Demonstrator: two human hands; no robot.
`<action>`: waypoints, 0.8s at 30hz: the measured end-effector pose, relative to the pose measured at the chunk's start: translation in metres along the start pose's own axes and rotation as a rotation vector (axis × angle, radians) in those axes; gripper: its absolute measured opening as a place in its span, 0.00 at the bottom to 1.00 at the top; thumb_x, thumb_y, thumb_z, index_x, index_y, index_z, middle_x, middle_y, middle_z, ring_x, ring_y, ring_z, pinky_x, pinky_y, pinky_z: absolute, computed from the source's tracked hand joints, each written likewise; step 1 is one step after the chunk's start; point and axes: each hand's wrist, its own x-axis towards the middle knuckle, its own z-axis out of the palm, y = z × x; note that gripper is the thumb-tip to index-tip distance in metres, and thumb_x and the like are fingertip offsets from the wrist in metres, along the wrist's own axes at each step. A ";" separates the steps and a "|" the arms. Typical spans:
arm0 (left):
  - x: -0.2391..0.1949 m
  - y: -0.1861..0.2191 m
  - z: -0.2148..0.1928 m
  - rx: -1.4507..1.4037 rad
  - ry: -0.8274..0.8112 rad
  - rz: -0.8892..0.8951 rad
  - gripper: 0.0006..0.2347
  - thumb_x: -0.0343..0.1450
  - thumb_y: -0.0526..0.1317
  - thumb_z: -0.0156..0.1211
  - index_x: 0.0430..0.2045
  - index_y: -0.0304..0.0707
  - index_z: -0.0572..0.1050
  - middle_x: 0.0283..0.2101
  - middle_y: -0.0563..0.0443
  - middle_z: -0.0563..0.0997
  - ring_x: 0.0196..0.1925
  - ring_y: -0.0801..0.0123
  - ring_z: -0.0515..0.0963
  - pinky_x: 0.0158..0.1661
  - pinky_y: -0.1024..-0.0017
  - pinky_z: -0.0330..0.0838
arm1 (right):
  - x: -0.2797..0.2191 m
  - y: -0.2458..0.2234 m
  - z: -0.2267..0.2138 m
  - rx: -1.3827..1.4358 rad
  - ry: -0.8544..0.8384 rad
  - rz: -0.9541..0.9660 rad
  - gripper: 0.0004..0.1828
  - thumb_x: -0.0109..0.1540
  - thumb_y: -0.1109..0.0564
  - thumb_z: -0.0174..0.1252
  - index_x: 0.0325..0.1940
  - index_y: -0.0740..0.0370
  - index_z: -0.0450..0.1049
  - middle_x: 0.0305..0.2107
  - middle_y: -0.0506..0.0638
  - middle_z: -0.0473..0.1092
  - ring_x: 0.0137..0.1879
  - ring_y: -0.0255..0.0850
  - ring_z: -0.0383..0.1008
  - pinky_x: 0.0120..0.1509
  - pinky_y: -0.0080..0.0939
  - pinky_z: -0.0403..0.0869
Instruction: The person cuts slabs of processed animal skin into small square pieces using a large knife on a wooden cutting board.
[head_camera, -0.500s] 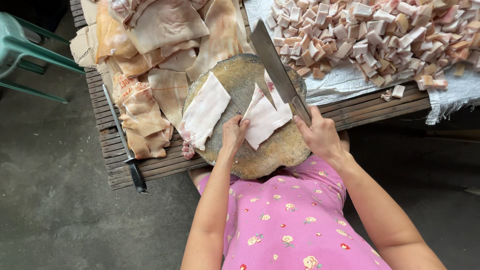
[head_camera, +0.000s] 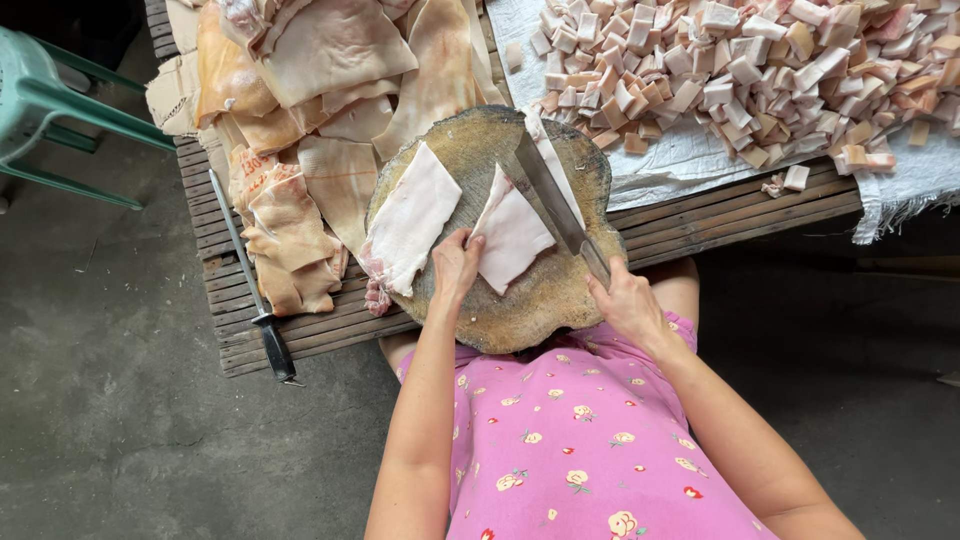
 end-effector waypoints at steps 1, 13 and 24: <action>0.002 -0.003 0.000 -0.007 0.028 0.010 0.13 0.70 0.44 0.61 0.41 0.33 0.82 0.36 0.36 0.84 0.39 0.52 0.84 0.45 0.59 0.74 | -0.001 -0.005 -0.006 0.040 -0.014 0.021 0.23 0.66 0.46 0.55 0.53 0.68 0.66 0.24 0.70 0.74 0.36 0.67 0.79 0.41 0.61 0.76; 0.038 0.007 0.025 -0.042 0.020 -0.027 0.15 0.68 0.45 0.62 0.42 0.31 0.81 0.38 0.34 0.85 0.40 0.53 0.85 0.46 0.61 0.76 | -0.013 -0.098 -0.046 0.268 0.485 -0.549 0.22 0.74 0.44 0.53 0.55 0.67 0.64 0.25 0.58 0.75 0.28 0.48 0.80 0.32 0.48 0.76; 0.024 0.005 0.027 0.033 0.019 0.153 0.15 0.69 0.41 0.62 0.45 0.30 0.80 0.41 0.30 0.83 0.45 0.45 0.82 0.47 0.56 0.74 | 0.045 -0.031 0.049 -0.126 0.047 -0.091 0.20 0.68 0.47 0.54 0.49 0.68 0.63 0.27 0.75 0.74 0.38 0.72 0.77 0.45 0.68 0.74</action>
